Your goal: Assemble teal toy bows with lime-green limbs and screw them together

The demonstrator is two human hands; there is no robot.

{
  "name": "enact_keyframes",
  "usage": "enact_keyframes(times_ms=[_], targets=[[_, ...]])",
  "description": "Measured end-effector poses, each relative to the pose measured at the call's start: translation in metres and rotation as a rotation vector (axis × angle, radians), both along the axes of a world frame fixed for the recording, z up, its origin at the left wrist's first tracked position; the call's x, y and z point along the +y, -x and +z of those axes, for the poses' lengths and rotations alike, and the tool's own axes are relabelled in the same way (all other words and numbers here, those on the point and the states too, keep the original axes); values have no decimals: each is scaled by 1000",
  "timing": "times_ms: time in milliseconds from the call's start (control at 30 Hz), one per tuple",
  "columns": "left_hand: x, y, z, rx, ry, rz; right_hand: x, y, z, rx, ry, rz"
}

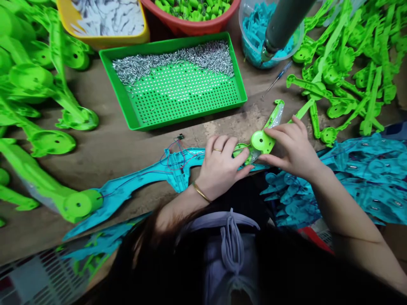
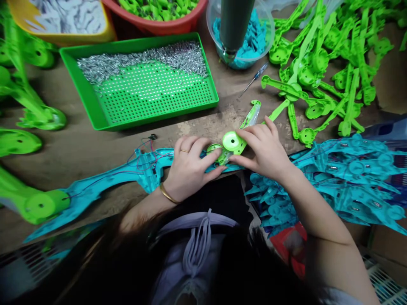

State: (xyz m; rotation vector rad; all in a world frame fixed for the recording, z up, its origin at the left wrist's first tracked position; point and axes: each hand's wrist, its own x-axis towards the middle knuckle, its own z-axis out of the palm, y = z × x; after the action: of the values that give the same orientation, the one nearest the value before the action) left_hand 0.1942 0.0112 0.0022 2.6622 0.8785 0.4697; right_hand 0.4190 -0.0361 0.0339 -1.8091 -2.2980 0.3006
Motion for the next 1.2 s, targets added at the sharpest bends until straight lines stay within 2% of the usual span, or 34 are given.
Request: enact_keyframes(times_ms=[267,467,600,767,1000,1200], targets=[[3,-2,4,73,-1,-10,-2,-11,12,25,-35,-91],[5,-1,8,84,26,-25,-3,-3,6,63,-42,51],[4,9,11,5,33,7,-2,4,-1,101,-4,151],[-5,25,11,-76,-5,107,2,10,-3,123,8,184],[-13,26,-1,-48,-43,114,11,23,-7,161,44,219],[-11,27,-4,-30,-104,95,9,26,-8,145,34,216]])
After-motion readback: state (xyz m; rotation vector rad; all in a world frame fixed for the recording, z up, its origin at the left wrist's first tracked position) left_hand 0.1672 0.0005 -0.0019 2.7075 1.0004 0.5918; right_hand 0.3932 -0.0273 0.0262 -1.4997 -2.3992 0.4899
